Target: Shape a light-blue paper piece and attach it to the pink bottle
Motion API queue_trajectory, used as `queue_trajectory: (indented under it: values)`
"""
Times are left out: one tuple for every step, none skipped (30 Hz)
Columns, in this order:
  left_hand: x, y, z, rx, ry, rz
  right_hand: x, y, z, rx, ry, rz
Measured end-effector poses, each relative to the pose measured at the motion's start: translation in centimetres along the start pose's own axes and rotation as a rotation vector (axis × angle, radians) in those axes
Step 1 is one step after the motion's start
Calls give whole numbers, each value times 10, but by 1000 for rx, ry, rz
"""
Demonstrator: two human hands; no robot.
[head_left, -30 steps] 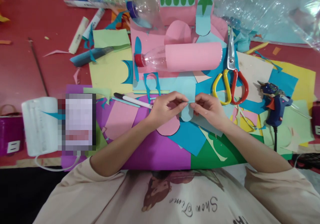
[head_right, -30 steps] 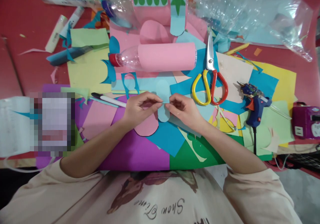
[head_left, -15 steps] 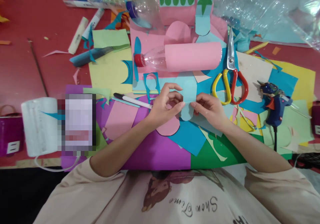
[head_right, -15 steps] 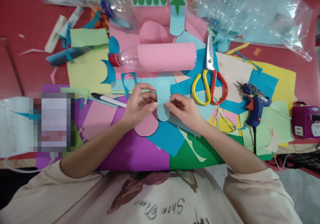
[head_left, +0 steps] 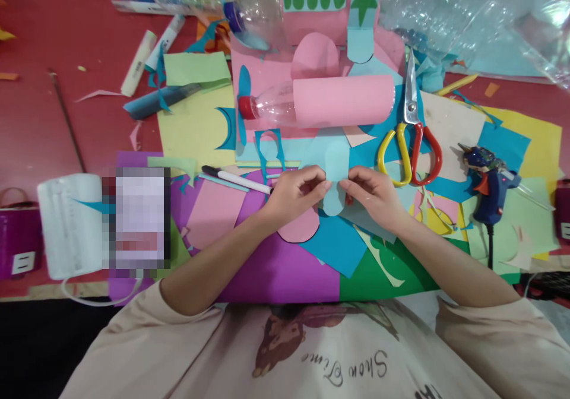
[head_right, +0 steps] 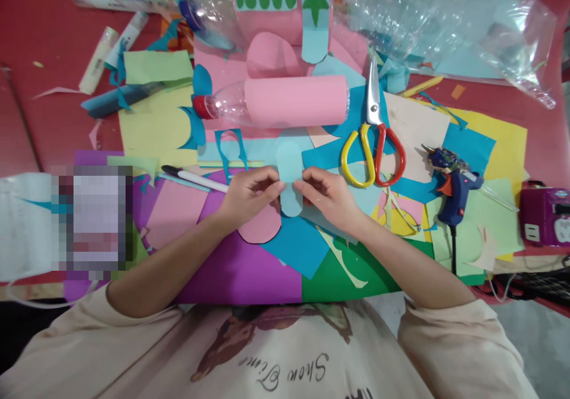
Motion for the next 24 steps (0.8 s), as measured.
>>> queue_trajectory:
  values:
    - [0,0,0,-13,-22,7,0,0,0,3,4,-2]
    - [1,0,1,-34,-45,17,0,0,0,5,8,-3]
    - [1,0,1,-60,-67,32,-1,0,0,8,11,-6]
    - [1,0,2,-86,-87,50,-1,1,0,10,13,-10]
    - [2,-1,2,-104,-102,64,-2,1,1,13,15,-14]
    - [2,-1,3,-116,-106,71,-2,1,1,19,18,-18]
    - [2,-1,3,-121,-103,66,-3,2,2,27,22,-20]
    - [2,-1,2,-122,-97,53,-3,2,2,36,31,-23]
    - [2,-1,2,-125,-92,37,-4,2,3,47,42,-26]
    - [1,-1,2,-134,-90,25,-4,3,3,60,55,-29]
    - [1,0,2,-152,-94,20,-4,3,3,72,66,-30]
    - [1,0,2,-174,-108,24,-4,3,4,81,76,-33]
    - [1,0,2,-196,-130,36,-4,3,4,87,84,-37]
    - [1,0,2,-216,-155,51,-4,3,4,90,90,-41]
    - [1,1,2,-232,-181,65,-4,3,3,92,95,-44]
    - [1,1,2,-240,-202,76,-4,3,3,93,99,-46]
    - [0,1,1,-240,-216,85,-4,3,3,94,97,-43]
    - [0,2,1,-233,-220,93,-4,2,2,91,87,-35]
    - [0,2,1,-222,-216,100,-4,2,2,87,68,-21]
    - [0,2,0,-210,-206,104,-4,1,2,79,45,-7]
    - [0,2,1,-198,-191,110,-4,1,2,69,20,3]
    - [0,2,1,-192,-176,115,-4,1,1,59,-2,8]
    - [0,2,2,-188,-165,121,-4,1,1,53,-19,8]
    - [1,2,2,-186,-156,125,-4,1,1,50,-31,5]
Point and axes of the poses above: each hand's wrist, its own y-axis away from the middle knuckle, its own x-axis out of the back of the hand, z = x × y, the point moved 2 cm from there along -y, towards the middle knuckle, and after that the axes turned 8 degrees about -y, right-handed, at the moved point
